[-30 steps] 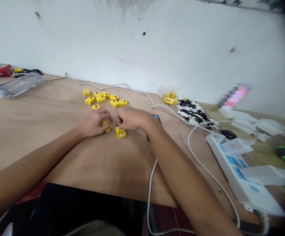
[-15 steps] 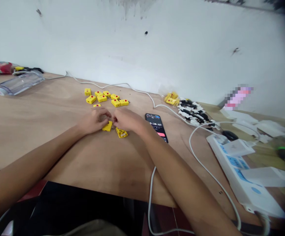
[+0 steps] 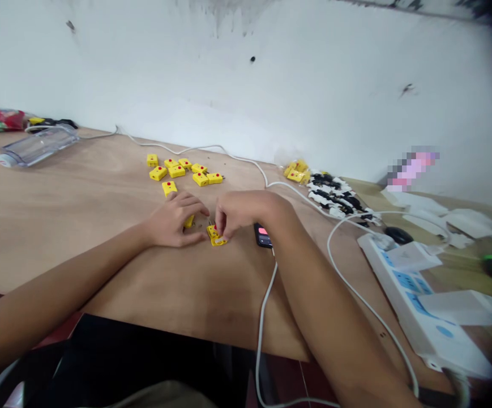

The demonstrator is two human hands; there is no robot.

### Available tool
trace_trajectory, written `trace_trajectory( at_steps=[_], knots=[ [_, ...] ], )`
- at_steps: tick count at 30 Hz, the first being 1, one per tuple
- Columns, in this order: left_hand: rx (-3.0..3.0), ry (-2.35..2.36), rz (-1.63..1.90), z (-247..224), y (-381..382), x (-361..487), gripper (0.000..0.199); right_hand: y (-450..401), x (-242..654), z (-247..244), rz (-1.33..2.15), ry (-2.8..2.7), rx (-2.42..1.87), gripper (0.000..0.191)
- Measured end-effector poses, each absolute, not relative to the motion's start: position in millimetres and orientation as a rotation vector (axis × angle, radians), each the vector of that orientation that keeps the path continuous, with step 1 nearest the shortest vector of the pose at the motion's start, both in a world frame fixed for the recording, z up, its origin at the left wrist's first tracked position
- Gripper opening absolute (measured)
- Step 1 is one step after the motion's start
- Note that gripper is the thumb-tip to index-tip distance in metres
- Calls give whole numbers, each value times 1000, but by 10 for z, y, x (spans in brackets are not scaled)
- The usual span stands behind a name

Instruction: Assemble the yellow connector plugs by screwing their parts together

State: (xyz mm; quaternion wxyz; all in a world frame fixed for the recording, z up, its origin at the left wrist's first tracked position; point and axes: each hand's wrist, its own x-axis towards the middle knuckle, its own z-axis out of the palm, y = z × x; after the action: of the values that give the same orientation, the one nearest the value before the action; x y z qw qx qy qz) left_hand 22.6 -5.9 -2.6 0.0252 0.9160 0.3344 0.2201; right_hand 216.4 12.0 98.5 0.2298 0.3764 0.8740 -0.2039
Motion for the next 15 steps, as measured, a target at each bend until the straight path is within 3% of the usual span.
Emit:
trace_trajectory(
  at_steps=[5, 15],
  knots=[
    [2862, 1068, 690, -121, -111, 381, 66, 95, 2078, 915, -516, 2366, 1006, 29],
    [2812, 1140, 707, -187, -121, 420, 57, 6, 1974, 873, -381, 2374, 1084, 24]
  ],
)
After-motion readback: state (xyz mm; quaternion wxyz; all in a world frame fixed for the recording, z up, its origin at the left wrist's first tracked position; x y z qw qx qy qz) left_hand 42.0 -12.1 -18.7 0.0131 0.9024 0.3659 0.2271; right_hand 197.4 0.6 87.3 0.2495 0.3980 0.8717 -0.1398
